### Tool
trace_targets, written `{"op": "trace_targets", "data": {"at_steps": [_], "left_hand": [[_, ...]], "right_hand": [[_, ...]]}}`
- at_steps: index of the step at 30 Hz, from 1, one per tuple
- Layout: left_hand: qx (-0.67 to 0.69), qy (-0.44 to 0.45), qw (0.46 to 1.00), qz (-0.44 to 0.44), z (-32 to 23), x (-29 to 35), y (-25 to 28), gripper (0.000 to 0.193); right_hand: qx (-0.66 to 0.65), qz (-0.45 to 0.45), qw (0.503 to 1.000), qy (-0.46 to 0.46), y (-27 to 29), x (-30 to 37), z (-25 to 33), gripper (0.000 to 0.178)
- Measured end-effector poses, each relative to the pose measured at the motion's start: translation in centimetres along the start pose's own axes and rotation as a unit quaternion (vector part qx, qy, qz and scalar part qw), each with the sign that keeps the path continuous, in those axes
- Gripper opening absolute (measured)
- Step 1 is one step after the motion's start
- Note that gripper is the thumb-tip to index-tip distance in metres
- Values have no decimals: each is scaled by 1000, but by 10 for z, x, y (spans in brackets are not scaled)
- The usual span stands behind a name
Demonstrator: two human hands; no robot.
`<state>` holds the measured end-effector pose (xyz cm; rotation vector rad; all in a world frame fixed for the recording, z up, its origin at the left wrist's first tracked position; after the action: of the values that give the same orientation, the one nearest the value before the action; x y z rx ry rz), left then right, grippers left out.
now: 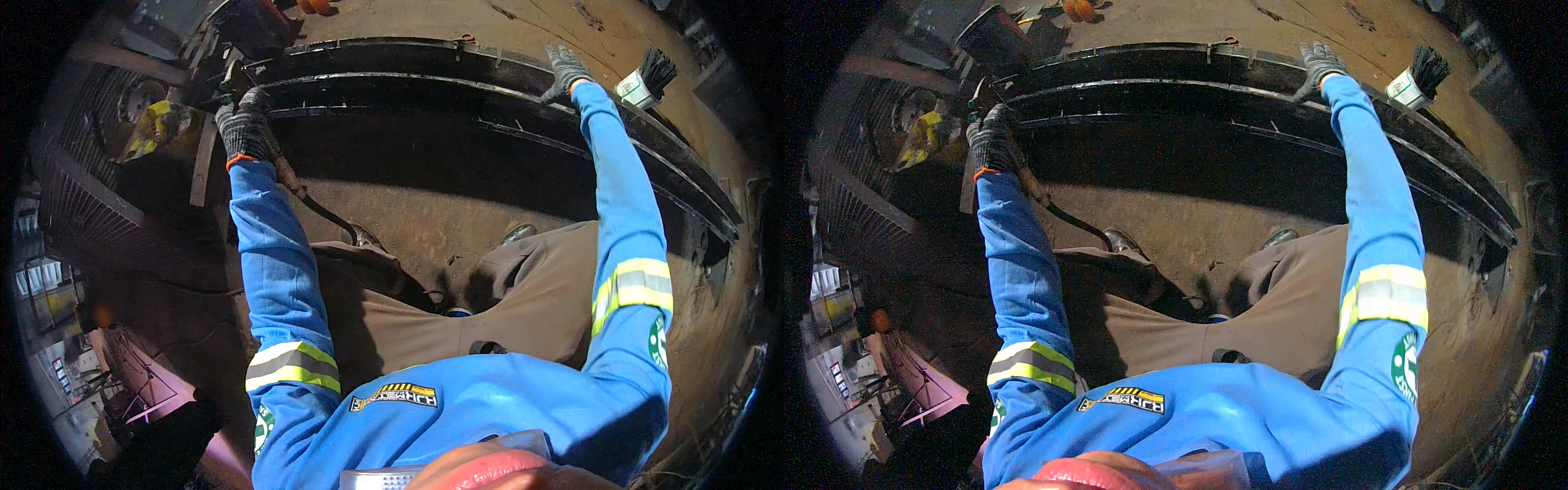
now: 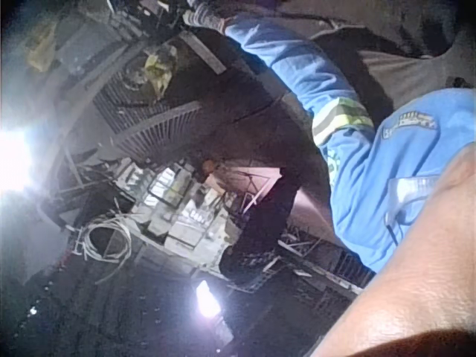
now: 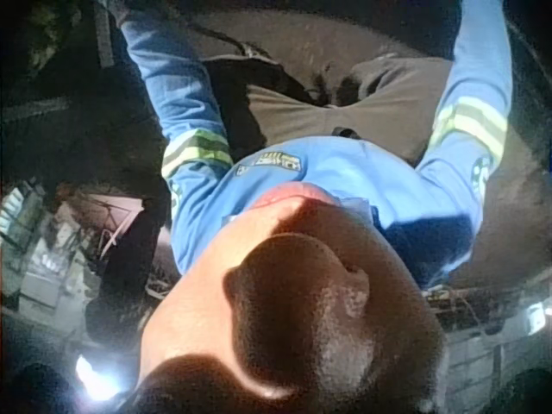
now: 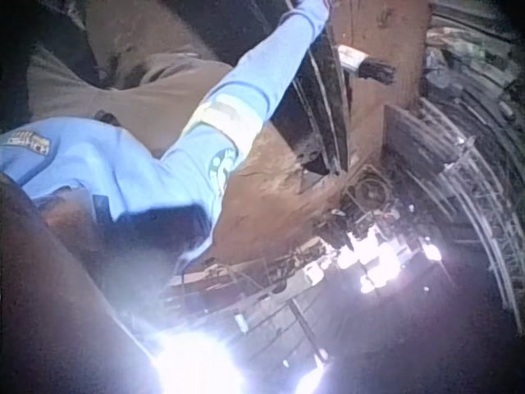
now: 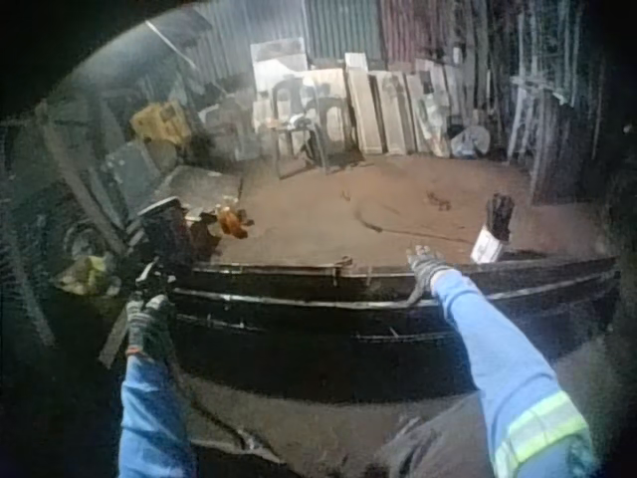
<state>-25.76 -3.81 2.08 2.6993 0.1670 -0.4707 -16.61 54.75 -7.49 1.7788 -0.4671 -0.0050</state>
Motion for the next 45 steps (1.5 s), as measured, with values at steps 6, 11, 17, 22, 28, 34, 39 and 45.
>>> {"op": "trace_targets", "data": {"at_steps": [6, 11, 17, 22, 28, 34, 39, 45], "left_hand": [[-382, -252, 887, 65, -43, 16, -15, 22], [-482, -291, 824, 67, -76, 35, -23, 22], [-277, -75, 957, 45, -58, 23, -12, 24], [-161, 89, 983, 10, -46, 30, -1, 25], [-309, -140, 941, 11, -85, 33, -20, 19], [-608, -128, 763, 180, -31, 27, -37, 12], [-457, -241, 823, 237, -64, 46, -60, 14], [-251, -315, 883, 241, -120, 69, -82, 17]], "right_hand": [[-109, 75, 988, 82, -59, -26, -11, 113], [-74, 33, 995, 59, -49, -16, 2, 112], [-68, 17, 998, 2, -23, 26, 16, 105], [-34, -3, 999, -15, -30, 38, 14, 103], [-22, -16, 999, -46, -38, 43, 9, 109], [12, -22, 999, -20, 25, 86, 47, 84], [-202, -38, 925, 319, 63, 228, 224, 60], [-213, 16, 884, 416, -23, 276, 312, 49]]}}
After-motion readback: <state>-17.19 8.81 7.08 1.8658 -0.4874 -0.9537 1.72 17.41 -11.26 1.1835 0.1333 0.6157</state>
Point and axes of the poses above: each hand's wrist, its own x-axis away from the middle knuckle, its own y-axis out of the back of the hand, z = x × y, the point moved 9 cm from there along -x, towards the middle knuckle
